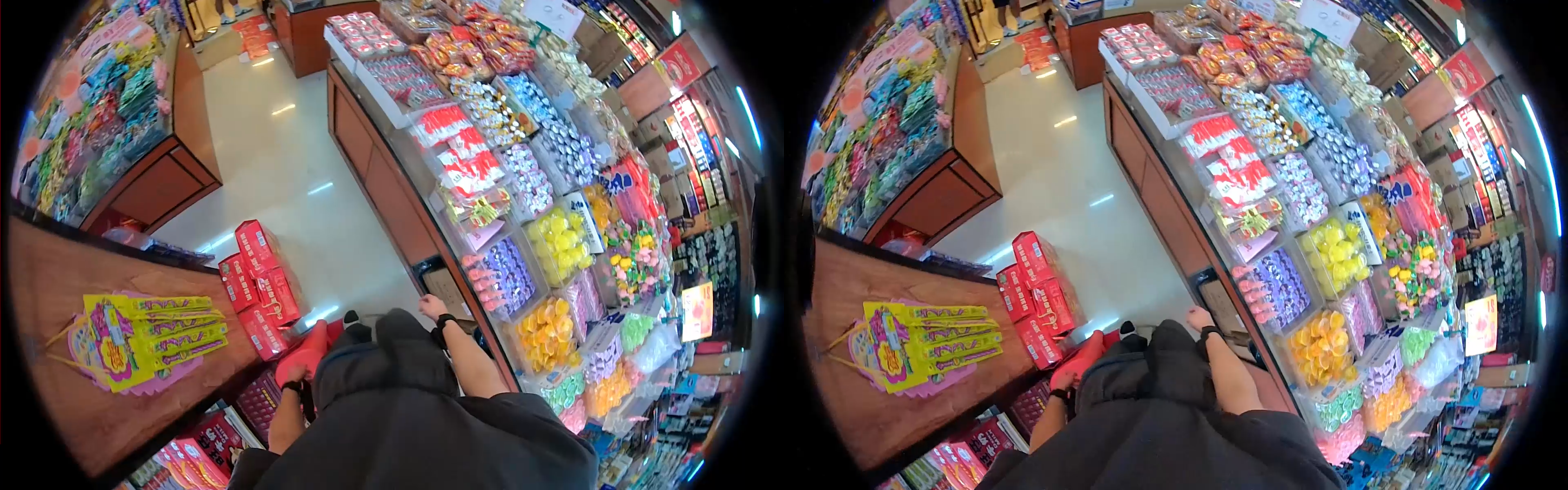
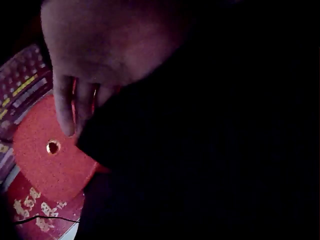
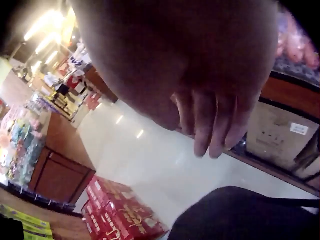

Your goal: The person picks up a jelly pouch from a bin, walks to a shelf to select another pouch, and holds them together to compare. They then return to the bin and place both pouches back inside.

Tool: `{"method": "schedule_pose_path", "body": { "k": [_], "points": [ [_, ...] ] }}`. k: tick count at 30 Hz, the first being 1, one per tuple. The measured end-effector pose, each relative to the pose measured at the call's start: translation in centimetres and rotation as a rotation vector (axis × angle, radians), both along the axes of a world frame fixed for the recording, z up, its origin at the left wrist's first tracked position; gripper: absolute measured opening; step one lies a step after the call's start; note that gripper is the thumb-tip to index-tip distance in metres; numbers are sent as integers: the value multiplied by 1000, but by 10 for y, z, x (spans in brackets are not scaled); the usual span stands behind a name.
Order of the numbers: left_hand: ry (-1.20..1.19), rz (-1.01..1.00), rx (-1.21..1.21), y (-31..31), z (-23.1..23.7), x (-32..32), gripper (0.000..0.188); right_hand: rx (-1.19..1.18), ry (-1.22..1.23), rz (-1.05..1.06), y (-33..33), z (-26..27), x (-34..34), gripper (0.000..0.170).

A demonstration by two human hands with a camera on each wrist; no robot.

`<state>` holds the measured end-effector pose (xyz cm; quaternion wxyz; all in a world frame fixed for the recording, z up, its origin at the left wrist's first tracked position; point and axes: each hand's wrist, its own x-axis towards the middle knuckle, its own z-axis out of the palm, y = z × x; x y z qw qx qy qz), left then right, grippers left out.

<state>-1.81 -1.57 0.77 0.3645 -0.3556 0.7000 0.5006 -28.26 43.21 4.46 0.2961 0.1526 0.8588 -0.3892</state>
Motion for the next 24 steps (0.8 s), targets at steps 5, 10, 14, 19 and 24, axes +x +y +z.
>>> {"method": "schedule_pose_path", "body": {
  "k": [5,10,14,19,24],
  "points": [
    [191,242,-32,-37,2,-126,28,86,-146,-81,106,-7,44,29],
    [186,67,-83,-40,15,-229,26,62,-401,-198,139,-42,80,32],
    [217,-25,-82,-29,18,-282,27,14,-444,-158,126,-28,47,29],
    [160,-90,-45,-18,29,-325,29,-17,-295,-164,111,-45,-20,34],
    [14,-116,-35,-11,40,-364,31,58,-23,-53,96,-63,-97,37]
  ]
}}
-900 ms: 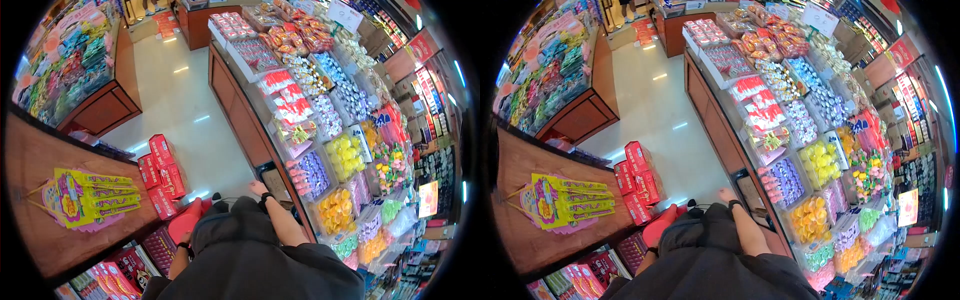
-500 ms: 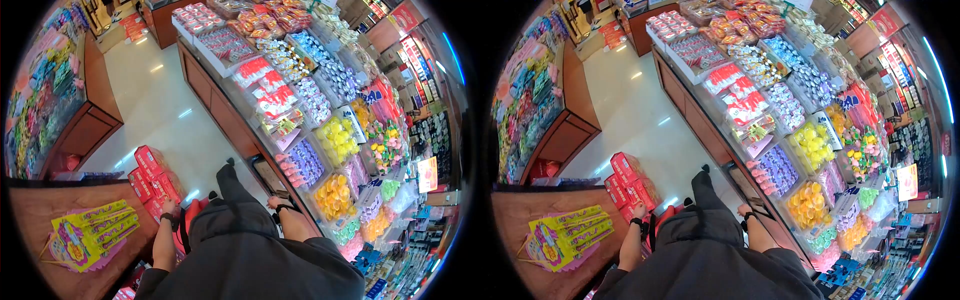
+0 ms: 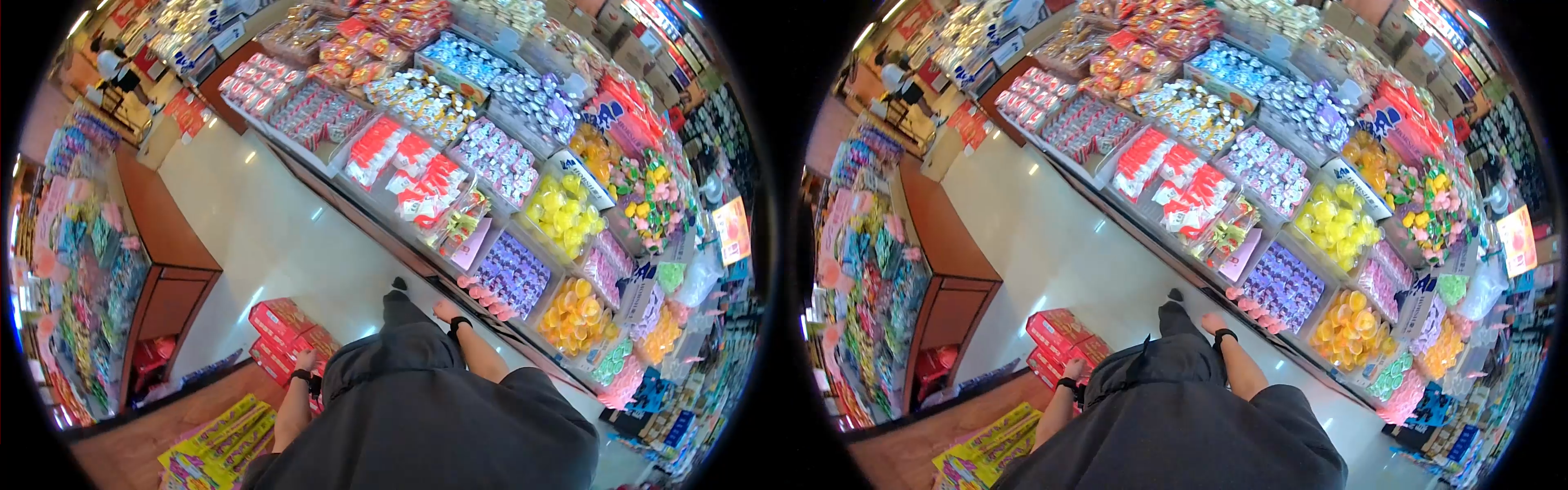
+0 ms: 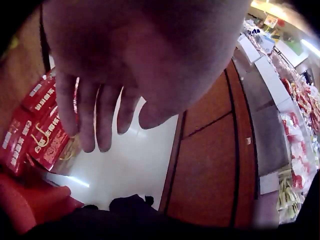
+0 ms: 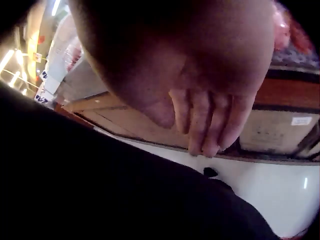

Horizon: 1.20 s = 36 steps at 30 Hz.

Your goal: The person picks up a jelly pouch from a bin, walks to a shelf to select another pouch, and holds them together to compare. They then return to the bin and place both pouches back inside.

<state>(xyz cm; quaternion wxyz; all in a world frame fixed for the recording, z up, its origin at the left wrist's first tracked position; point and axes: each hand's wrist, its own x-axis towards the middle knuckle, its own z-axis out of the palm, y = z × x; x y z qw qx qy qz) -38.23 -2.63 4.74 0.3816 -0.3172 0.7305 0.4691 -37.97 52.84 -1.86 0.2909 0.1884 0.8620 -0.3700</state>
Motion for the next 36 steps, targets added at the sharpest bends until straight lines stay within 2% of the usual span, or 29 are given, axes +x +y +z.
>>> {"method": "schedule_pose_path", "body": {
  "k": [1,4,7,9,11,13,15,18,19,21,24,27,30,31,34,36],
  "points": [
    [-21,-110,-33,5,12,-13,34,-7,76,9,-3,6,-11,36],
    [48,-226,-111,11,2,-48,37,-36,215,11,-14,43,-42,36],
    [151,-402,-169,44,41,-98,42,-165,269,-38,-22,106,-72,35],
    [321,-588,-324,65,50,-134,40,-232,320,-48,-24,143,-89,31],
    [423,-565,-186,83,66,-171,38,-262,344,-65,-25,174,-104,29],
    [364,-330,-61,128,111,-205,36,-277,447,-95,-19,206,-121,27],
    [530,-470,-93,161,146,-241,35,-317,470,-212,-12,240,-139,27],
    [773,-562,-85,201,181,-296,31,-303,541,-360,2,272,-164,26],
    [859,-560,-59,216,194,-312,30,-218,573,-417,7,277,-173,27],
    [952,-584,-74,244,217,-345,29,-223,630,-557,23,265,-187,33],
    [1010,-682,-120,290,257,-395,28,-158,581,-714,51,269,-203,44],
    [1338,-865,-293,319,258,-447,35,-19,540,-770,65,260,-219,51],
    [1479,-950,-324,333,226,-500,47,210,618,-725,66,240,-236,56],
    [1443,-971,-346,335,219,-512,56,164,527,-714,70,235,-243,56],
    [1438,-1040,-397,340,196,-542,60,216,394,-705,73,230,-253,48],
    [1395,-1076,-399,341,184,-554,64,180,413,-773,71,232,-255,43]
  ]
}}
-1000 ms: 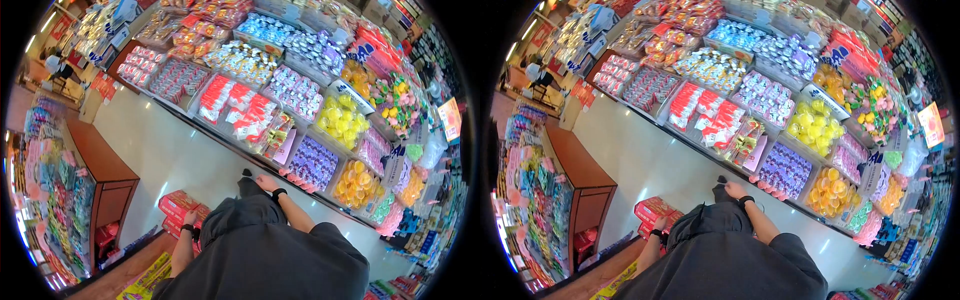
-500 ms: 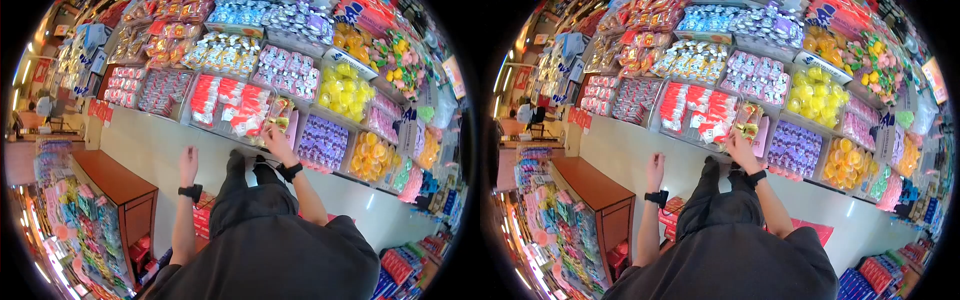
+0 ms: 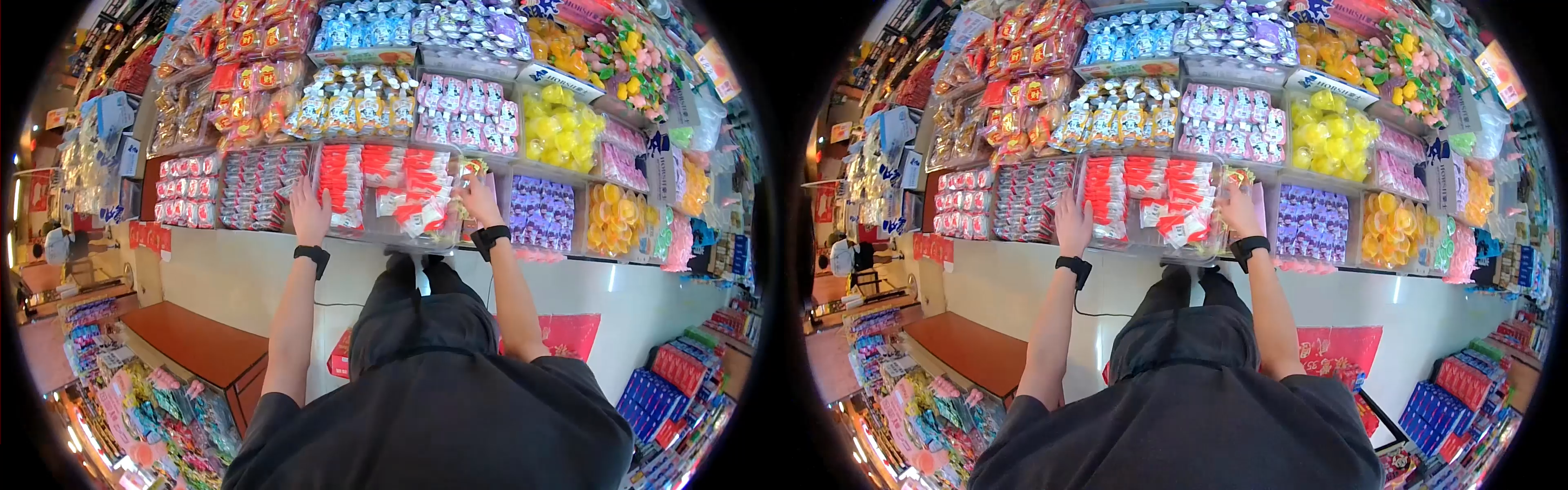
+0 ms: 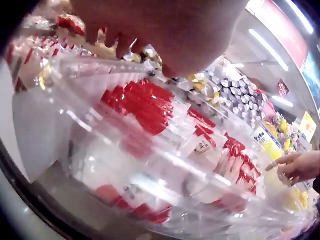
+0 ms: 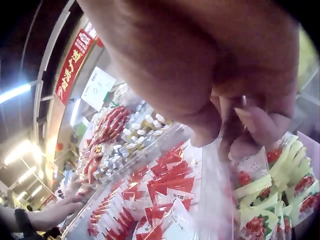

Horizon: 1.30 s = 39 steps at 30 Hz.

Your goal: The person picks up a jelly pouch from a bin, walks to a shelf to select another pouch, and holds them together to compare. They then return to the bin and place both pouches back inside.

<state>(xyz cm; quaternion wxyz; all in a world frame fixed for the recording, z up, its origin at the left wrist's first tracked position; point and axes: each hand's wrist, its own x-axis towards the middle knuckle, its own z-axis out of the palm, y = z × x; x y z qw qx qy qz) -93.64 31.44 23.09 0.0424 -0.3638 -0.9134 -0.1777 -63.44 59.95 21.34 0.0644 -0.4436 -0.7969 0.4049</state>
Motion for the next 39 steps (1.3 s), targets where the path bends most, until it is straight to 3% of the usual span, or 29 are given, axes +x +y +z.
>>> {"method": "schedule_pose_path", "body": {
  "k": [2,8,12,16,17,20,25,31,39],
  "points": [
    [-5,-14,-3,-1,-12,-2,67,-97,-4,-45,-1,4,-1,42],
    [-23,-22,26,2,-14,4,65,55,51,-116,-10,-18,5,42],
    [-51,-1,55,0,-15,4,62,22,54,-158,-13,-11,1,43],
    [-75,35,111,0,-14,7,57,-57,64,-152,-12,10,-3,40],
    [-63,36,102,-2,-13,8,56,-167,78,-155,-11,22,-4,38],
    [-38,46,111,1,-16,10,55,-119,132,-103,1,-21,4,36],
    [-30,58,119,1,-20,6,54,-46,50,-46,6,-15,0,31],
    [-39,57,140,0,-23,7,55,-203,-12,-51,11,1,-1,30],
    [-51,88,108,4,-19,8,55,-158,63,-64,10,-7,1,33]
  ]
}}
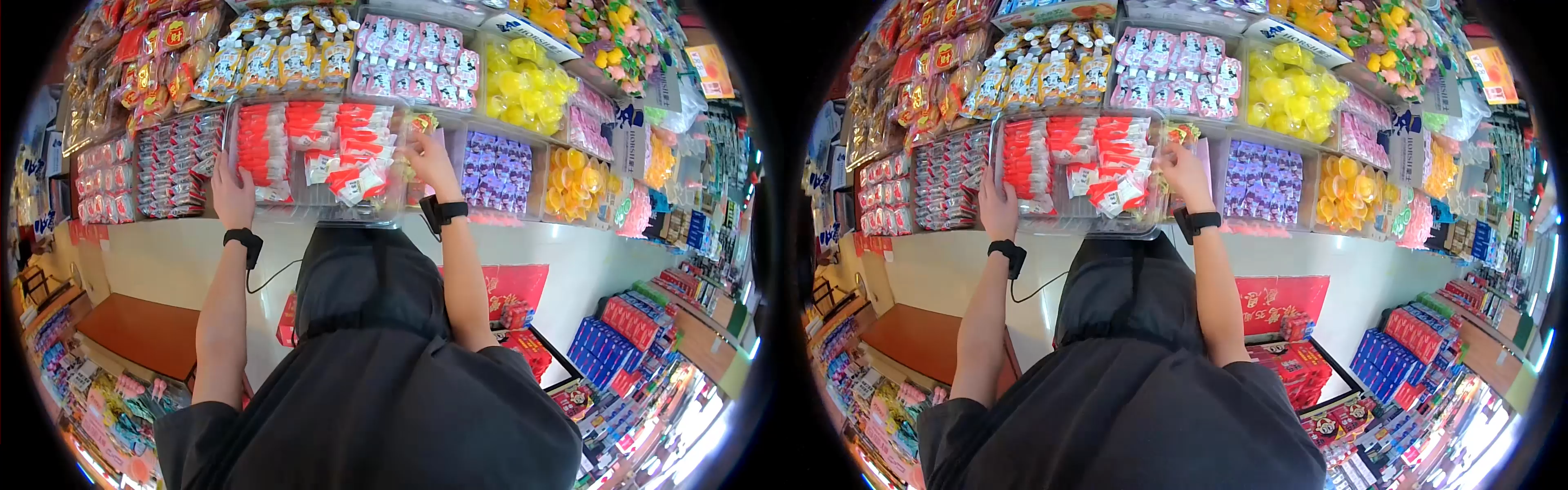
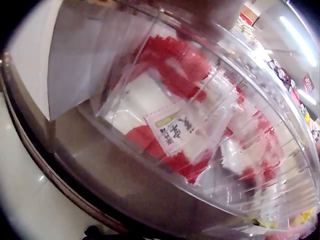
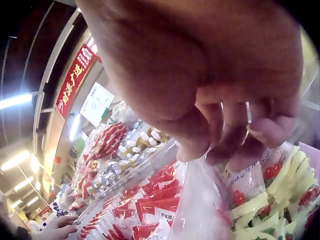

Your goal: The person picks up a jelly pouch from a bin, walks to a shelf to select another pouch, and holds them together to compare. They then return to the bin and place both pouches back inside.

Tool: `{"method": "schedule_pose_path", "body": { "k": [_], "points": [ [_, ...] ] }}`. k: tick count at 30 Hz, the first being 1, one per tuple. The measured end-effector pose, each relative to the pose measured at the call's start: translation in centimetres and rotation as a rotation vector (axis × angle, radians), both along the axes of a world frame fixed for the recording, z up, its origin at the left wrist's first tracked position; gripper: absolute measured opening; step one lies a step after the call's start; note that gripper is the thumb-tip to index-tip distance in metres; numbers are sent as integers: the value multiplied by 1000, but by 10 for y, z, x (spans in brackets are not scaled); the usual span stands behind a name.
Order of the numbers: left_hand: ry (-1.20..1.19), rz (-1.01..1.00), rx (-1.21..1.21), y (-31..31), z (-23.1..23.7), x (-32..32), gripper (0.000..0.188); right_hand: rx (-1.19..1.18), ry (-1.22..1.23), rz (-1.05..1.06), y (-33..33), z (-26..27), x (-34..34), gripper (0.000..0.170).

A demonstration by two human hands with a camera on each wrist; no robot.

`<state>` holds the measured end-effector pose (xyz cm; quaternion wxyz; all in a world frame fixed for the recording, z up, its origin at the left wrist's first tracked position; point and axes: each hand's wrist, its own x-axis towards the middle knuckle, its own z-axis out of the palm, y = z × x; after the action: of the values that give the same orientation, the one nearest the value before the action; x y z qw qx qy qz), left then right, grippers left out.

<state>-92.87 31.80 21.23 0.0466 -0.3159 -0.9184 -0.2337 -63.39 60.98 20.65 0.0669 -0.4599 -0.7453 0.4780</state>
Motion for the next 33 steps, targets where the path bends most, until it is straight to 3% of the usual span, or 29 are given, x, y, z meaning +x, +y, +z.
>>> {"method": "schedule_pose_path", "body": {
  "k": [4,10,13,19,26,29,30,33],
  "points": [
    [13,0,4,1,0,0,53,-6,-4,-13,-9,18,2,31],
    [23,11,27,3,1,0,52,389,-107,-31,-17,49,-8,26],
    [-3,27,36,3,3,2,52,482,38,-66,0,58,-29,26],
    [-31,45,17,2,3,2,53,586,30,10,58,23,-90,31],
    [-38,63,12,2,2,1,54,470,-129,36,81,-31,-133,57],
    [-44,73,19,2,0,0,55,559,-270,25,72,-25,-141,61],
    [-52,73,22,1,0,1,55,508,-278,25,74,-22,-142,70],
    [-77,79,14,1,2,1,53,434,-343,51,79,-17,-144,76]
  ]
}}
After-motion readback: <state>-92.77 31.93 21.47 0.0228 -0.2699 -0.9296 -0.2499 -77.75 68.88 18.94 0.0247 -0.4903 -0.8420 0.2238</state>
